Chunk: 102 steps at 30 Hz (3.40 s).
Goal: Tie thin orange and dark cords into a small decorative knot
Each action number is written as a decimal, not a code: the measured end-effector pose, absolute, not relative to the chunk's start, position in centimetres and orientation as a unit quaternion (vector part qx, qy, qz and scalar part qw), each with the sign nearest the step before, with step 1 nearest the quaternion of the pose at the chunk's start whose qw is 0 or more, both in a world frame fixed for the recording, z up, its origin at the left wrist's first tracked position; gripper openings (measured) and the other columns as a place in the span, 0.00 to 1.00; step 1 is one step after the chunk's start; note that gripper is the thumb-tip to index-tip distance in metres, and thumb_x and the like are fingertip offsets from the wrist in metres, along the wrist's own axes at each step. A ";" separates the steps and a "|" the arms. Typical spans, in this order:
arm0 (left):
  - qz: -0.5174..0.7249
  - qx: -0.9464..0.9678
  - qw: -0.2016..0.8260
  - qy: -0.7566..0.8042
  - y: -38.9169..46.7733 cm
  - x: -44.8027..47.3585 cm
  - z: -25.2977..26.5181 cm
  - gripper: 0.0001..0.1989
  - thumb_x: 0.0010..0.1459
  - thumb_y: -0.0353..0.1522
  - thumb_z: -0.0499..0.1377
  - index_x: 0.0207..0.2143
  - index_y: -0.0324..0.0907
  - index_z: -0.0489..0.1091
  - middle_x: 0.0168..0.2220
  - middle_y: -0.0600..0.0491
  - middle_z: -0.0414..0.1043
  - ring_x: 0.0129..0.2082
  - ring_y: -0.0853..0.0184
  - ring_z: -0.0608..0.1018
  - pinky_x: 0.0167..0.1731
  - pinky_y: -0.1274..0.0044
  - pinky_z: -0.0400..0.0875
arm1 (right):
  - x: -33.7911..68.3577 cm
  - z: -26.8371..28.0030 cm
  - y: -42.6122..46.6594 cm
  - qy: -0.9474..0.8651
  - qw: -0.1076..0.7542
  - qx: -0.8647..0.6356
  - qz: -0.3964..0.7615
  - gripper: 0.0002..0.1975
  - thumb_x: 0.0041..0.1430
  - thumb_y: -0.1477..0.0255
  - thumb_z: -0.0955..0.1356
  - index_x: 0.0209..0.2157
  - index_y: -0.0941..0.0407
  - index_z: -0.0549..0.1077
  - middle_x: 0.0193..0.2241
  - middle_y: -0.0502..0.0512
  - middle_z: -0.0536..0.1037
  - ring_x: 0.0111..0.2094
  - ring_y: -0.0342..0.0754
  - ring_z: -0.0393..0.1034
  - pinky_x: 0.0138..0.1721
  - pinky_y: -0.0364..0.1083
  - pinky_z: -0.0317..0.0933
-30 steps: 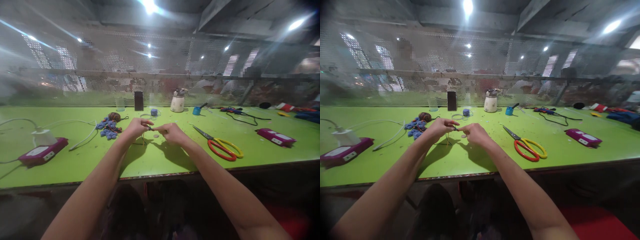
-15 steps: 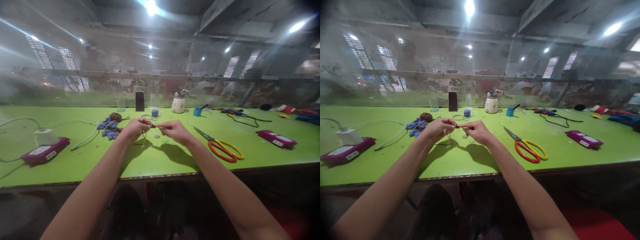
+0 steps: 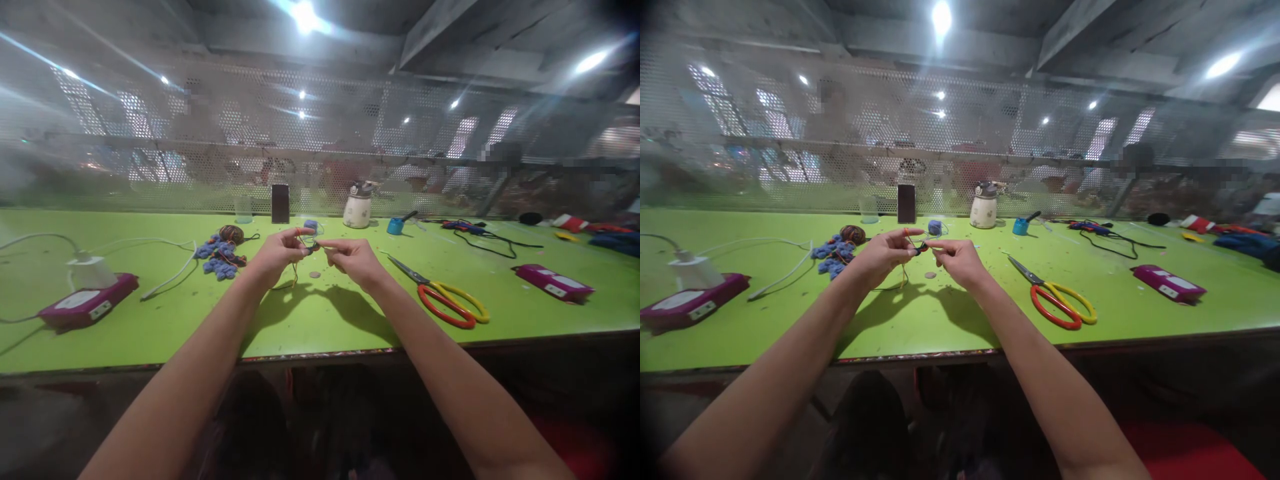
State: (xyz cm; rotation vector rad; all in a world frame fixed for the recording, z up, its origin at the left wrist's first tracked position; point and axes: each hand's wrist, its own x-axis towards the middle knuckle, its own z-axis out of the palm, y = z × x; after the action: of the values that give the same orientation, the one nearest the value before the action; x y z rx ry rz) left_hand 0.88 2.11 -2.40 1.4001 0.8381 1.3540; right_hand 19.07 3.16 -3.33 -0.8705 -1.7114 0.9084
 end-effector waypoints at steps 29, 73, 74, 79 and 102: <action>0.550 0.522 0.529 0.381 2.6 1.2 -3.1 0.19 0.38 0.19 0.61 0.36 0.34 0.77 0.21 0.53 0.69 0.21 0.72 0.68 0.25 0.78 0.60 | 18.1 -3.2 2.6 -0.583 0.499 -0.382 0.515 0.21 0.45 0.73 0.72 0.44 0.64 0.78 0.14 0.46 0.68 0.13 0.34 0.50 0.15 0.38 0.42; 0.575 0.507 0.574 0.288 0.9 1.0 -1.7 0.24 0.42 0.23 0.68 0.45 0.43 0.77 0.26 0.56 0.73 0.29 0.74 0.75 0.33 0.81 0.68 | 18.3 -3.0 2.0 -0.666 0.534 -0.239 0.463 0.16 0.51 0.65 0.72 0.40 0.59 0.75 0.19 0.46 0.71 0.15 0.36 0.55 0.17 0.40 0.49; 0.573 0.507 0.578 0.283 0.9 0.8 -1.6 0.23 0.42 0.23 0.68 0.44 0.43 0.77 0.26 0.56 0.73 0.29 0.74 0.75 0.33 0.81 0.68 | 18.6 -2.8 2.0 -0.682 0.529 -0.235 0.447 0.16 0.51 0.66 0.72 0.40 0.60 0.75 0.18 0.46 0.71 0.15 0.36 0.55 0.17 0.40 0.49; 0.572 0.522 0.574 0.266 0.6 0.3 -1.1 0.22 0.41 0.22 0.69 0.42 0.41 0.78 0.24 0.56 0.73 0.27 0.74 0.75 0.33 0.82 0.67 | 19.7 -2.4 2.7 -0.740 0.511 -0.231 0.371 0.14 0.53 0.68 0.71 0.40 0.61 0.77 0.18 0.47 0.72 0.17 0.37 0.57 0.19 0.40 0.52; 0.584 0.510 0.571 0.269 0.8 0.1 -1.1 0.13 0.38 0.18 0.66 0.30 0.37 0.80 0.25 0.52 0.77 0.29 0.71 0.76 0.33 0.80 0.68 | 20.7 -1.7 2.3 -0.746 0.497 -0.204 0.392 0.06 0.51 0.75 0.72 0.32 0.58 0.81 0.18 0.48 0.73 0.16 0.36 0.56 0.18 0.40 0.48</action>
State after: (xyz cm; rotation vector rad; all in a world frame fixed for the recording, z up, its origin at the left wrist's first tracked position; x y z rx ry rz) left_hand 0.07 0.76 -1.11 1.1967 0.6300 1.3702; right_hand 20.68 2.27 -1.66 -0.4938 -1.8071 0.9496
